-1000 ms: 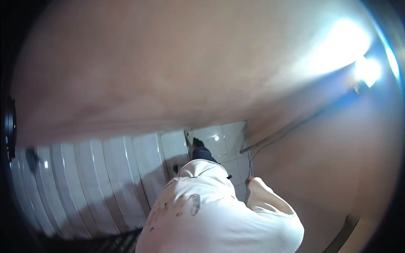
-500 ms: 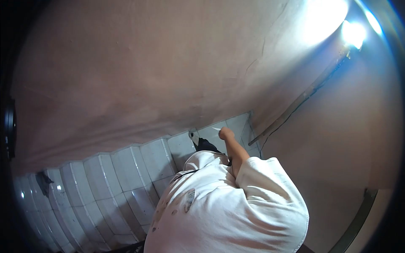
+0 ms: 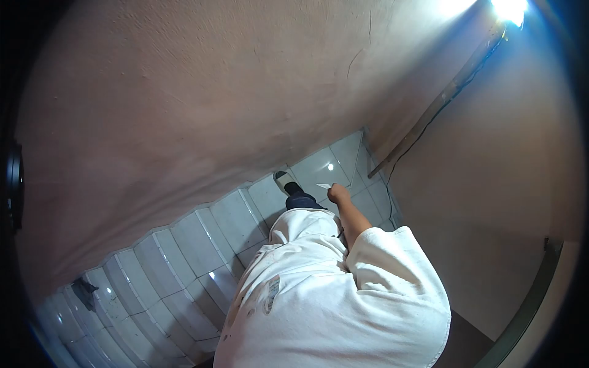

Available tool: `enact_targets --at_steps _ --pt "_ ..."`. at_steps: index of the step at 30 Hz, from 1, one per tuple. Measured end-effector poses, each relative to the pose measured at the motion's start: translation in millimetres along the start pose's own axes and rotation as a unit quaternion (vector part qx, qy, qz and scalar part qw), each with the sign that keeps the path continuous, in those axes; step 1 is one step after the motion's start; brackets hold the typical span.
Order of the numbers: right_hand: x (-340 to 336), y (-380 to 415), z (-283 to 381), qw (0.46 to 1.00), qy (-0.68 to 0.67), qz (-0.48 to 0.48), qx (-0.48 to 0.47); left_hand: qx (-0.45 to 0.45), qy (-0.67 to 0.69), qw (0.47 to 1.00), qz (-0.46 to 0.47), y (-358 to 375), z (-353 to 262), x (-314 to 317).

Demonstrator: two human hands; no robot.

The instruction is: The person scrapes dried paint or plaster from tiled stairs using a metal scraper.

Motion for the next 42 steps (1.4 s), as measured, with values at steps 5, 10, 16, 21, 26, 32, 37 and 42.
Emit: enact_targets --at_steps 5,10,16,21,26,32,37,42 --pt "38.5 43.1 -57.9 0.995 -0.050 -0.070 0.050 0.030 -0.065 0.997 0.020 7.7 23.6 4.1" --pt "103.8 44.6 -95.2 0.992 -0.043 0.005 0.115 0.022 -0.135 0.990 -0.015 50.9 58.9 -39.3" --pt "119.4 48.6 134.2 0.971 0.121 0.085 -0.187 -0.128 -0.385 0.869 -0.282 296.6 64.9 -356.1" --pt "173.1 117.3 235.0 0.811 0.312 0.233 -0.437 -0.323 -0.439 0.627 -0.557 492.1 -34.8 -455.4" --pt "130.7 46.8 297.4 0.704 0.390 0.236 -0.545 -0.266 -0.411 0.679 -0.548 464.7 -79.5 -428.3" --pt "111.8 -31.0 456.6 0.698 0.409 0.245 -0.535 -0.248 -0.518 0.622 -0.531 461.0 -93.1 -424.6" --pt "190.2 90.7 516.7 0.642 0.430 0.351 -0.528 -0.287 -0.432 0.660 -0.544 447.2 -103.5 -421.3" --pt "221.9 107.0 558.6 0.572 0.441 0.371 -0.584 -0.312 -0.482 0.653 -0.493 452.7 -88.7 -423.7"
Point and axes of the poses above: each hand's wrist, its own y-axis away from the middle knuckle, its own x-axis out of the palm, z = x × y, the point moved 4 cm from there along -y, towards the middle knuckle, and after that the axes turned 3 degrees about -x, right-handed, at the moved point
